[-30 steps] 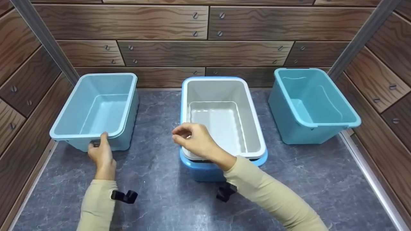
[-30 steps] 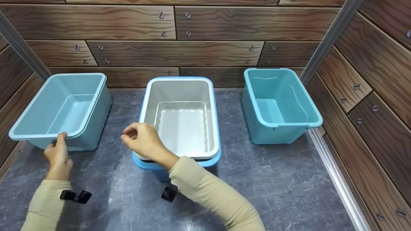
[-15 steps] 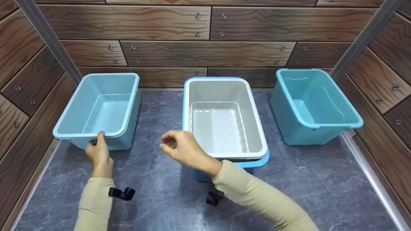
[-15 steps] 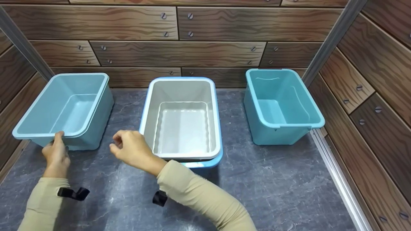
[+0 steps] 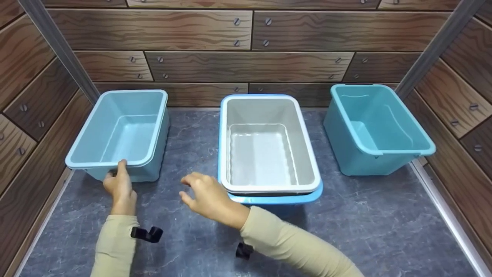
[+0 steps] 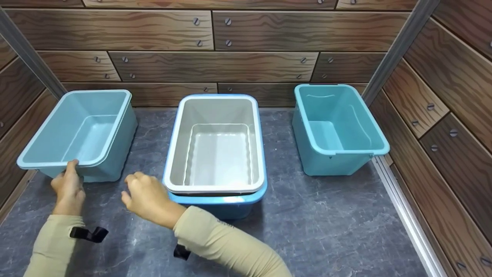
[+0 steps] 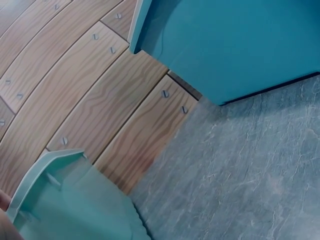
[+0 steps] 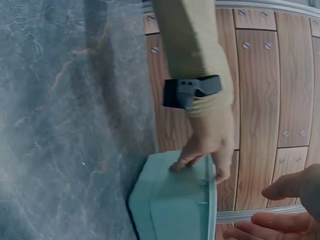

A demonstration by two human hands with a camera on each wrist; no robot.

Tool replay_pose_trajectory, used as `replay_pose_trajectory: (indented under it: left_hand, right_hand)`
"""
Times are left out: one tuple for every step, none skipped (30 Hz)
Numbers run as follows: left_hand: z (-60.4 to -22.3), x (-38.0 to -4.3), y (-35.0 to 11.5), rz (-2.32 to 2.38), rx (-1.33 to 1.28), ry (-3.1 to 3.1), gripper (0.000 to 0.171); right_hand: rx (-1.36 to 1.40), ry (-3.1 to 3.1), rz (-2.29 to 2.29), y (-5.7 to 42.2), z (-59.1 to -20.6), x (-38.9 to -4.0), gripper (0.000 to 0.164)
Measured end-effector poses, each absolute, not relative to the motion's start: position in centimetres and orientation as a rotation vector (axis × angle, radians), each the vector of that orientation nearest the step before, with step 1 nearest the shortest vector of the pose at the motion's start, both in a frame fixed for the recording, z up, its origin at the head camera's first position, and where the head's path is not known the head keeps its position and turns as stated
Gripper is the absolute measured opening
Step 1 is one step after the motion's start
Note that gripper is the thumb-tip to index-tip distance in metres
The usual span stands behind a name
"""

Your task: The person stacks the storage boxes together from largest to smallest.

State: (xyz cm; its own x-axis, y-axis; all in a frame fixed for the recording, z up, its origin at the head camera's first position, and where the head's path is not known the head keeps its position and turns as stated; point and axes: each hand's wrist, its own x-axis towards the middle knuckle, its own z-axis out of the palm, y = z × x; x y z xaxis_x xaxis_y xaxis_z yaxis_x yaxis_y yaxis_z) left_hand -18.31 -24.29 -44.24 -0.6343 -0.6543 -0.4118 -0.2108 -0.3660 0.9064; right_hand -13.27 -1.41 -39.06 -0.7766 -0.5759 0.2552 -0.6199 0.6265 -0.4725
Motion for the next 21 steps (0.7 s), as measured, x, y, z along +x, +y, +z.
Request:
replay_pose_trajectory:
  left_hand:
    - [-44.3,-18.3,-24.2,-2.073,1.141,-1.555,0.041]
    - [-44.3,-18.3,-24.1,-2.071,1.138,-1.552,0.034]
    - [-44.3,-18.3,-24.0,-2.069,1.136,-1.550,0.027]
    - [-44.3,-18.3,-23.9,-2.069,1.136,-1.548,0.022]
    - [-44.4,-18.3,-23.9,-2.066,1.137,-1.545,0.019]
    - [-44.4,-18.3,-23.8,-2.065,1.138,-1.542,0.018]
    - [-44.4,-18.3,-23.8,-2.066,1.141,-1.541,0.021]
    - [-44.4,-18.3,-23.8,-2.069,1.143,-1.540,0.024]
    - [-44.4,-18.2,-23.7,-2.070,1.144,-1.544,0.029]
    - [-44.4,-18.2,-23.7,-2.065,1.145,-1.550,0.034]
    - [-44.4,-18.2,-23.6,-2.060,1.141,-1.557,0.039]
    - [-44.4,-18.2,-23.5,-2.060,1.134,-1.562,0.042]
    - [-44.4,-18.1,-23.4,-2.056,1.127,-1.569,0.044]
    - [-44.4,-18.1,-23.3,-2.054,1.117,-1.576,0.045]
    - [-44.3,-18.1,-23.2,-2.052,1.108,-1.585,0.046]
    - [-44.3,-18.0,-23.0,-2.051,1.102,-1.594,0.048]
    - [-44.3,-17.9,-22.9,-2.055,1.093,-1.602,0.050]
    - [-44.3,-17.9,-22.7,-2.059,1.086,-1.609,0.051]
    - [-44.3,-17.8,-22.6,-2.059,1.081,-1.618,0.054]
    - [-44.3,-17.7,-22.4,-2.062,1.077,-1.627,0.056]
    - [-44.3,-17.6,-22.2,-2.063,1.073,-1.638,0.058]
  right_hand:
    - [1.013,-2.752,0.837,-1.5,-39.3,-13.2,0.024]
    - [1.010,-2.742,0.825,-1.7,-39.5,-13.0,0.024]
    - [1.011,-2.732,0.817,-1.8,-39.8,-12.9,0.024]
    - [1.016,-2.725,0.819,-1.9,-40.0,-12.8,0.024]
    - [1.024,-2.723,0.815,-2.1,-40.2,-12.7,0.024]
    - [1.031,-2.720,0.798,-2.2,-40.5,-12.6,0.024]
    - [1.038,-2.718,0.769,-2.4,-40.7,-12.5,0.024]
    - [1.043,-2.714,0.741,-2.5,-40.9,-12.4,0.023]
    - [1.046,-2.709,0.715,-2.6,-41.1,-12.3,0.023]
    - [1.046,-2.706,0.696,-2.7,-41.4,-12.4,0.022]
    - [1.044,-2.703,0.678,-2.8,-41.5,-12.4,0.022]
    - [1.040,-2.700,0.669,-2.8,-41.7,-12.5,0.022]
    - [1.036,-2.701,0.673,-2.9,-41.8,-12.5,0.022]
    - [1.030,-2.705,0.685,-2.9,-41.9,-12.6,0.022]
    - [1.023,-2.709,0.706,-2.9,-42.1,-12.7,0.022]
    - [1.013,-2.716,0.728,-3.0,-42.2,-12.8,0.022]
    - [1.003,-2.723,0.748,-3.0,-42.4,-12.9,0.023]
    - [0.993,-2.730,0.765,-3.0,-42.6,-12.9,0.023]
    - [0.983,-2.734,0.779,-3.1,-42.9,-12.9,0.023]
    - [0.974,-2.738,0.787,-3.1,-43.1,-12.9,0.023]
    - [0.967,-2.738,0.795,-3.2,-43.4,-12.9,0.023]
